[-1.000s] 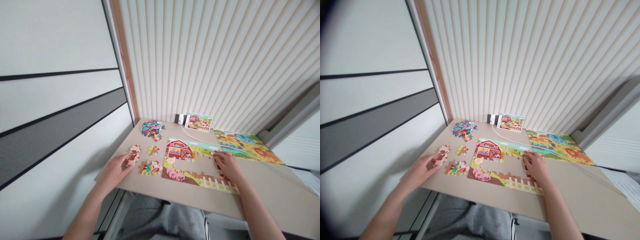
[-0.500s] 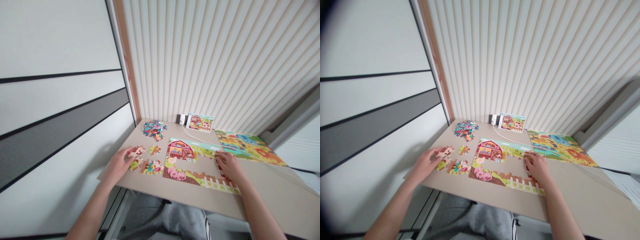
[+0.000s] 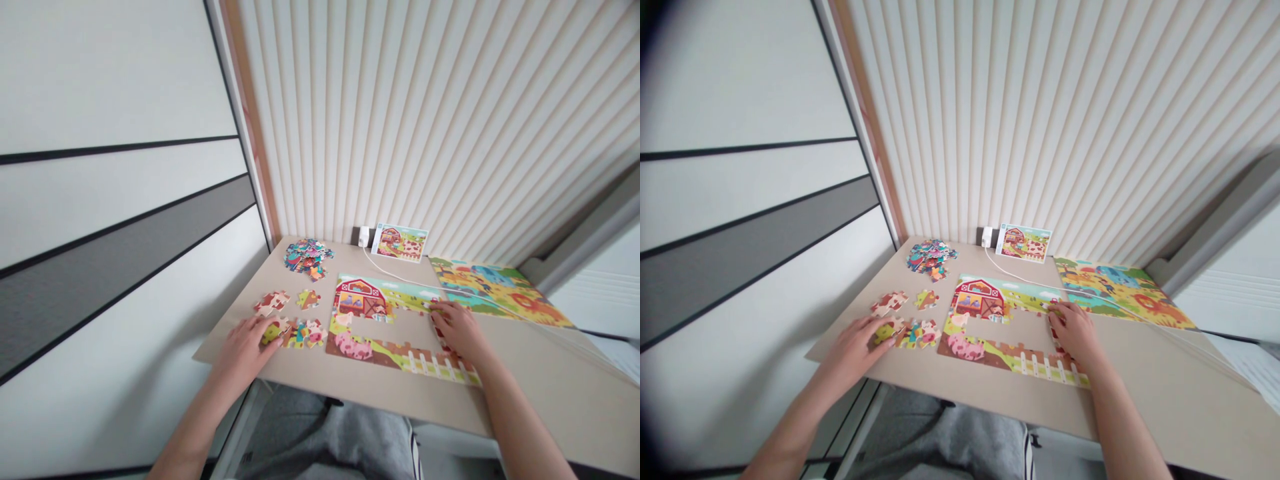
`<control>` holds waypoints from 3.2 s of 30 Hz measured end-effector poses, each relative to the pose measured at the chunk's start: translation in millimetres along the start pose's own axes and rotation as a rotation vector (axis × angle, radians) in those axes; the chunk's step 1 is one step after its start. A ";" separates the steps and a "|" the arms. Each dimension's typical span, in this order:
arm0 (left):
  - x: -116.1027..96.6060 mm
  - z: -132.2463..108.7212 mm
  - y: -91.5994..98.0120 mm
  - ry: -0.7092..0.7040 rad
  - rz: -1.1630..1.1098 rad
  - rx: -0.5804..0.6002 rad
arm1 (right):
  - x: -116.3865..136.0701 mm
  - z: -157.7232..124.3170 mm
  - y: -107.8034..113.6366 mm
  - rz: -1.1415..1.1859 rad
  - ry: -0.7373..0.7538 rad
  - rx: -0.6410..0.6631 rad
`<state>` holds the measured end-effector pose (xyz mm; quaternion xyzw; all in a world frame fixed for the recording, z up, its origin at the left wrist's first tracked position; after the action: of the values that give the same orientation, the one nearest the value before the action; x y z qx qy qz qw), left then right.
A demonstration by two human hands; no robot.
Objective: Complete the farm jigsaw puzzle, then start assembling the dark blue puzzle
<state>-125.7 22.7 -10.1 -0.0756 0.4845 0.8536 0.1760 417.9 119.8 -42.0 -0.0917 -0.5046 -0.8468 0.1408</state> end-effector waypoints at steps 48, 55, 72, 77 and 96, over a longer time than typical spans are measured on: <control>-18.8 4.6 -32.9 -0.093 -0.110 -0.106 | -31.7 -4.0 57.7 0.121 -0.586 -0.571; -24.0 5.6 -26.0 -0.139 -0.140 -0.075 | -18.6 -3.4 47.8 0.121 -0.513 -0.442; -30.0 3.9 -24.0 -0.068 -0.089 -0.135 | -4.5 -3.5 39.8 0.108 -0.453 -0.317; -27.4 2.4 -28.6 -0.022 -0.010 -0.177 | 7.1 -4.0 39.6 0.108 -0.429 -0.294; -28.8 1.8 -24.9 0.016 -0.146 -0.184 | 12.6 -3.3 34.4 0.094 -0.431 -0.198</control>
<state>-89.6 29.4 -20.5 -0.1334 0.3986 0.8787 0.2263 417.4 99.5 -11.4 -0.3071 -0.4328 -0.8455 0.0597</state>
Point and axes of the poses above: each hand's wrist, its own z-axis towards the middle knuckle, its own y-axis out of the back of the hand, x = y × z, the point moved 1 cm from there along z, towards the middle knuckle, and after that the axes turned 13 degrees about -x, right-handed, at the moved point
